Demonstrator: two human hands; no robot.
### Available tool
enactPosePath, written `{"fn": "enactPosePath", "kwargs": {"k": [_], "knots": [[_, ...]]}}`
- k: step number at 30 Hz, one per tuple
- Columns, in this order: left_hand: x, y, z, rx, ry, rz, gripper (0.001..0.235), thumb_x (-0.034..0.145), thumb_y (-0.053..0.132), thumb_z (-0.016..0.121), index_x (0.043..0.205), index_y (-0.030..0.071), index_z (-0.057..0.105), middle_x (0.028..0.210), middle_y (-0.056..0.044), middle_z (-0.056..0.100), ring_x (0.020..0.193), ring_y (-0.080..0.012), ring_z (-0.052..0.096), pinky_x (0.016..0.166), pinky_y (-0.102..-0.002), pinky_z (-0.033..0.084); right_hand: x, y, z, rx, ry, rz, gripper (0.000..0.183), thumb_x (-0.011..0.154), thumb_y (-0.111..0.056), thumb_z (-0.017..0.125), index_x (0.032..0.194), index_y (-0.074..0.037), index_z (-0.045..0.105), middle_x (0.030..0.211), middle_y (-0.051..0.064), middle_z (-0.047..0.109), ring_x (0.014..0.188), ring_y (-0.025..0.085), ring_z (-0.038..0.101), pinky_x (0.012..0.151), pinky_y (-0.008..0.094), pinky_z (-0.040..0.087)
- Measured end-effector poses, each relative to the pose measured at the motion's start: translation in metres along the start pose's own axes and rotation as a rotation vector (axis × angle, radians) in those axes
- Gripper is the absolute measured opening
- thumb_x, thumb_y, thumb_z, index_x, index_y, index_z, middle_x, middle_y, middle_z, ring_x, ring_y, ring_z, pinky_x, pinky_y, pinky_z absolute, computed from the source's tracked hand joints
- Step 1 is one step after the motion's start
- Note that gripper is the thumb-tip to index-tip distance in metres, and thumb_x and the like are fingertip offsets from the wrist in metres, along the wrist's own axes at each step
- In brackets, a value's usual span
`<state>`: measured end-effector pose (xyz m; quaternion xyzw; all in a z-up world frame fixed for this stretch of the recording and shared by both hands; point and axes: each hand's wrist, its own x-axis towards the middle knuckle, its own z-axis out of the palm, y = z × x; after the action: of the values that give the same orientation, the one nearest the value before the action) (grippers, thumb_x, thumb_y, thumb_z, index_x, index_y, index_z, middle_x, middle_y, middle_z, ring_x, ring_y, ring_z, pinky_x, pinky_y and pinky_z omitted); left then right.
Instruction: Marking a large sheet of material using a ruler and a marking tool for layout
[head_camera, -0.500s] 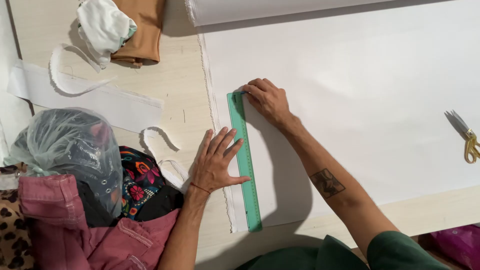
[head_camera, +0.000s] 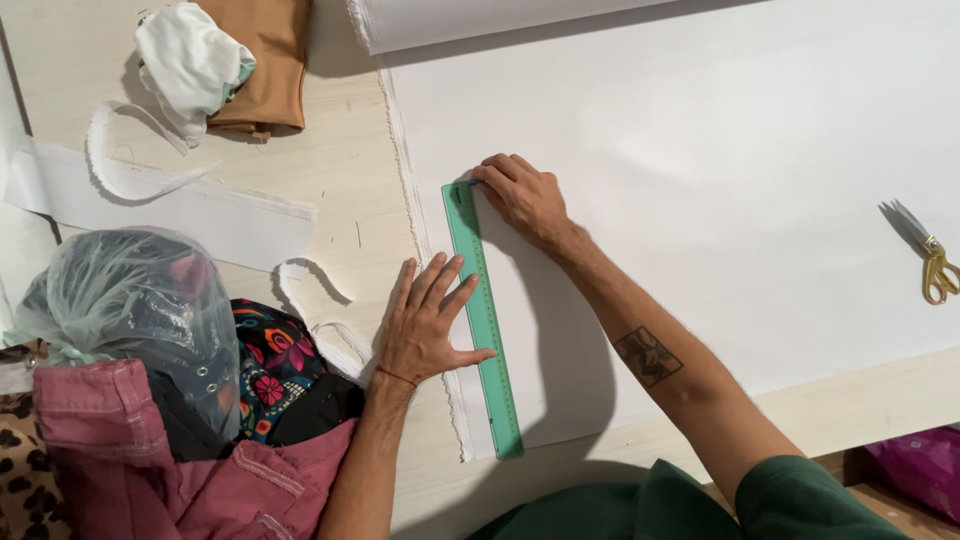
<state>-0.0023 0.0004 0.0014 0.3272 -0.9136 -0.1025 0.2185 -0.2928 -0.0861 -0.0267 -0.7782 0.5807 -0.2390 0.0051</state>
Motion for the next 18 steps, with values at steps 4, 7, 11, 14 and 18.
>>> {"fn": "enactPosePath", "kwargs": {"k": [4, 7, 11, 14, 18], "knots": [[0.0003, -0.0002, 0.0002, -0.012, -0.003, -0.008, 0.111, 0.08, 0.101, 0.071, 0.159, 0.024, 0.072, 0.175, -0.011, 0.061, 0.168, -0.033, 0.051, 0.147, -0.063, 0.028, 0.0003, 0.0014, 0.0012, 0.027, 0.002, -0.002, 0.014, 0.119, -0.02, 0.072, 0.132, -0.022, 0.076, 0.116, -0.003, 0.073, 0.098, 0.019, 0.077, 0.07, 0.034, 0.07], [-0.0006, -0.0001, 0.0, -0.024, -0.011, -0.011, 0.112, 0.079, 0.101, 0.071, 0.16, 0.024, 0.072, 0.174, -0.011, 0.062, 0.168, -0.0333, 0.051, 0.146, -0.063, 0.028, -0.0011, 0.0, 0.0015, -0.027, -0.012, -0.012, 0.013, 0.119, -0.02, 0.073, 0.131, -0.021, 0.076, 0.117, -0.002, 0.073, 0.097, 0.02, 0.077, 0.07, 0.035, 0.07], [-0.0009, -0.0002, 0.0004, -0.025, -0.007, -0.008, 0.111, 0.081, 0.101, 0.071, 0.16, 0.023, 0.072, 0.174, -0.012, 0.061, 0.168, -0.034, 0.051, 0.146, -0.064, 0.027, -0.0002, -0.0016, -0.0007, -0.04, 0.005, -0.041, 0.011, 0.12, -0.02, 0.07, 0.129, -0.021, 0.076, 0.117, -0.003, 0.073, 0.096, 0.019, 0.075, 0.066, 0.033, 0.069], [-0.001, -0.0011, 0.0014, -0.02, -0.008, -0.004, 0.111, 0.081, 0.1, 0.071, 0.161, 0.023, 0.071, 0.175, -0.012, 0.061, 0.168, -0.0338, 0.051, 0.146, -0.064, 0.027, 0.0017, -0.0033, -0.0038, -0.061, 0.01, -0.052, 0.01, 0.12, -0.02, 0.07, 0.128, -0.021, 0.076, 0.116, -0.003, 0.073, 0.095, 0.018, 0.075, 0.065, 0.032, 0.068], [-0.002, -0.0016, 0.002, -0.023, -0.008, -0.003, 0.112, 0.08, 0.101, 0.072, 0.161, 0.023, 0.072, 0.175, -0.012, 0.061, 0.168, -0.0341, 0.051, 0.147, -0.064, 0.027, 0.0003, -0.0008, 0.0008, -0.088, 0.026, -0.066, 0.01, 0.119, -0.021, 0.071, 0.128, -0.021, 0.076, 0.117, -0.003, 0.072, 0.094, 0.017, 0.074, 0.064, 0.031, 0.067]]}}
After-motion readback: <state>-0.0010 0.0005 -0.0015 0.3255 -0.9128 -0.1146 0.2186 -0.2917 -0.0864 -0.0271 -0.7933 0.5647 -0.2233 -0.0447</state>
